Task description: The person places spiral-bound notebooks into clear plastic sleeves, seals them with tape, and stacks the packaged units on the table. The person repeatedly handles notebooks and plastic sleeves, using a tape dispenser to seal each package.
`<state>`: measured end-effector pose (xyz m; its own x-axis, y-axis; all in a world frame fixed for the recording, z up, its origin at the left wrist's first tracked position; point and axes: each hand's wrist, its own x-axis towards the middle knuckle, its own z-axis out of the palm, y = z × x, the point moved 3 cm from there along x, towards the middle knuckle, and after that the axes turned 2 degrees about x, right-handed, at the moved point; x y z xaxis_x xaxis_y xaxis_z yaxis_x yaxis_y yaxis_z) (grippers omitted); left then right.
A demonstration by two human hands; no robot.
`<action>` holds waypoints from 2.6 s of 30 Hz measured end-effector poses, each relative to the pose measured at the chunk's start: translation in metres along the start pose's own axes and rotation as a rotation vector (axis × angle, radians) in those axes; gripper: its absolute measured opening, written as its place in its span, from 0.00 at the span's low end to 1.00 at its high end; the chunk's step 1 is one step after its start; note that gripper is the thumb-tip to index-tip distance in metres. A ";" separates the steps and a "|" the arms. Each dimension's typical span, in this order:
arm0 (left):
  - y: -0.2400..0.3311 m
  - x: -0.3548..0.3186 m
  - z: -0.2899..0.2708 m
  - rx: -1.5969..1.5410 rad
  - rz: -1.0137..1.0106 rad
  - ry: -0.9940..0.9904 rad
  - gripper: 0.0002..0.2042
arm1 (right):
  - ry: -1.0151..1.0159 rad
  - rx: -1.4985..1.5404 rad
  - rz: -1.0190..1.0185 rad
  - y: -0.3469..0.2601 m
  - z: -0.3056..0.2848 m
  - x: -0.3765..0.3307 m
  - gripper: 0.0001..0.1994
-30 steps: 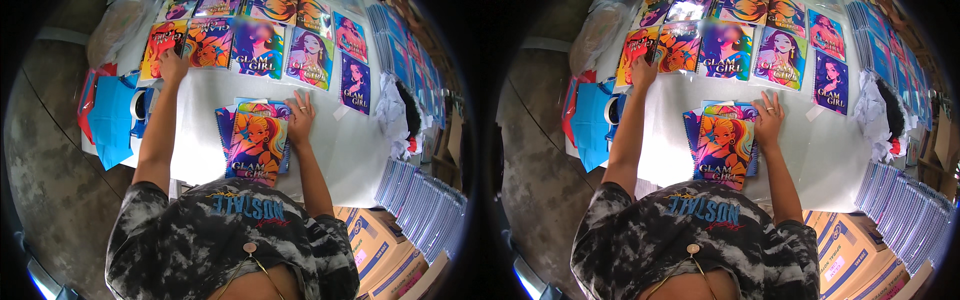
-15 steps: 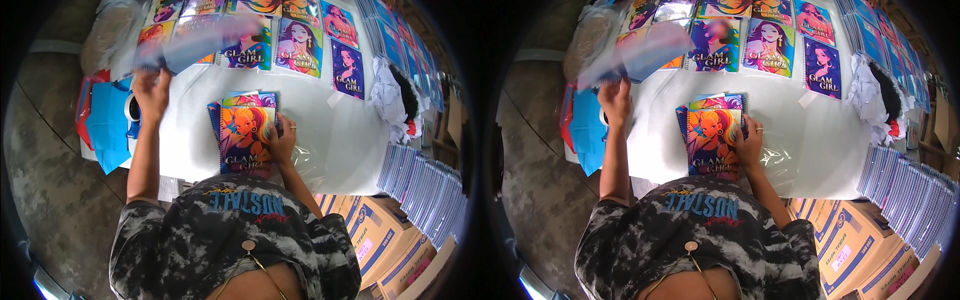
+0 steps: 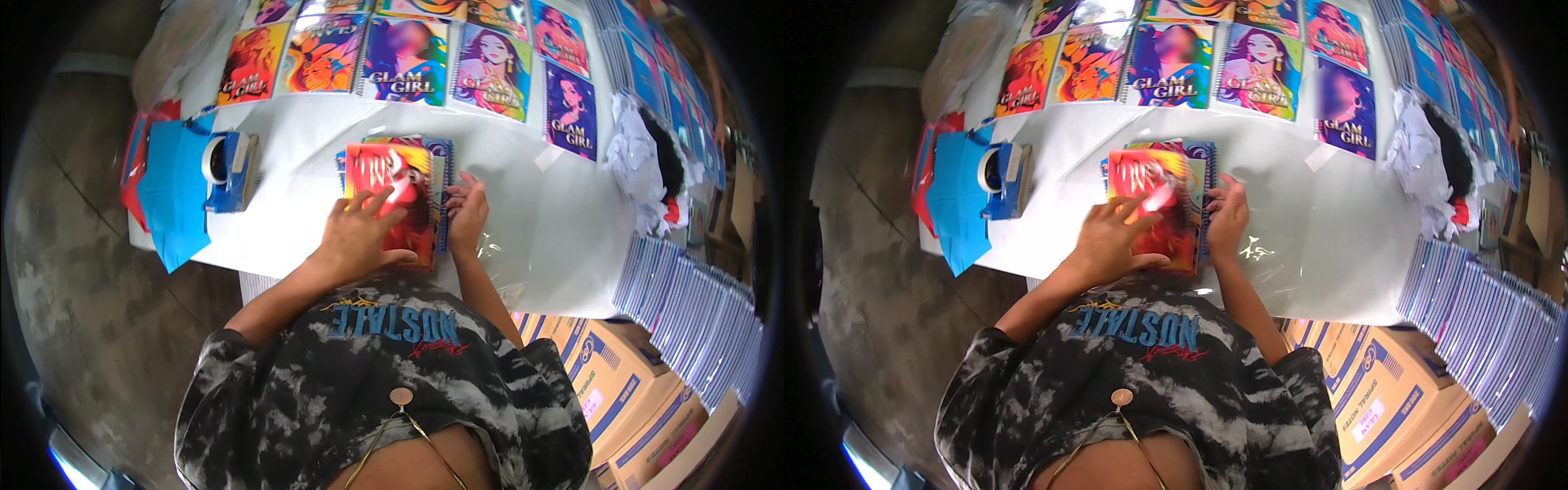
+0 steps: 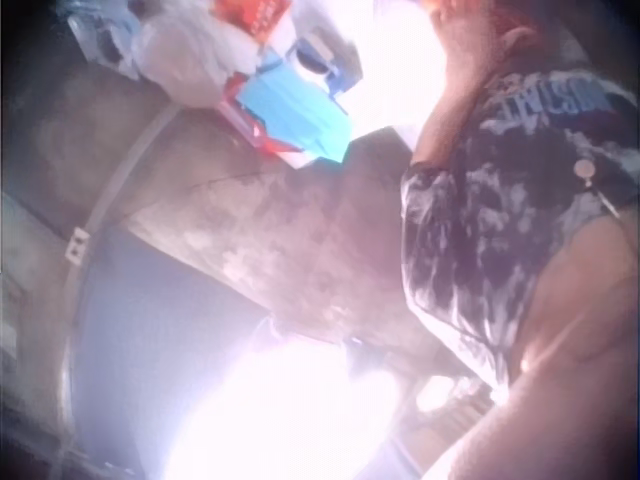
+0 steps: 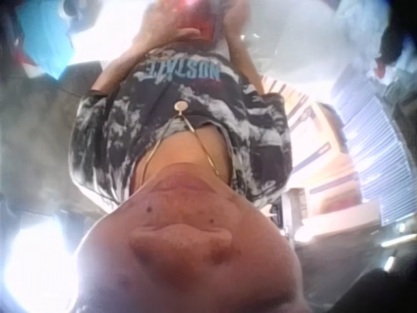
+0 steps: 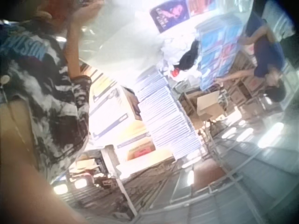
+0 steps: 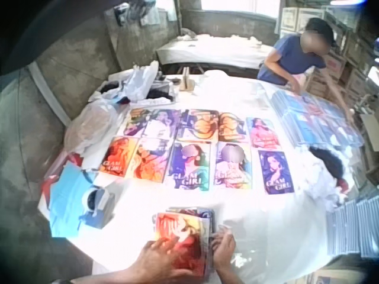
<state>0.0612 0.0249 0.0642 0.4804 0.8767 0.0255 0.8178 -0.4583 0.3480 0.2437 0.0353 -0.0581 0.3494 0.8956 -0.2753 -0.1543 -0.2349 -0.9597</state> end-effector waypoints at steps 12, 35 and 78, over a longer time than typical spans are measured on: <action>-0.188 -0.069 0.024 0.360 -0.936 0.101 0.16 | -0.061 -0.424 -0.244 -0.004 0.010 -0.027 0.21; 0.003 0.039 0.013 -0.575 -0.038 0.232 0.29 | -0.729 0.468 0.505 -0.077 -0.023 0.000 0.14; -0.181 0.390 0.050 0.207 -0.494 0.100 0.42 | -0.143 0.091 -0.378 -0.160 -0.068 0.262 0.15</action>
<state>0.1166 0.4429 -0.0360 -0.0009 1.0000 -0.0014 0.9887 0.0011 0.1496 0.4223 0.2817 0.0199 0.2664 0.9573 0.1122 -0.1231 0.1492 -0.9811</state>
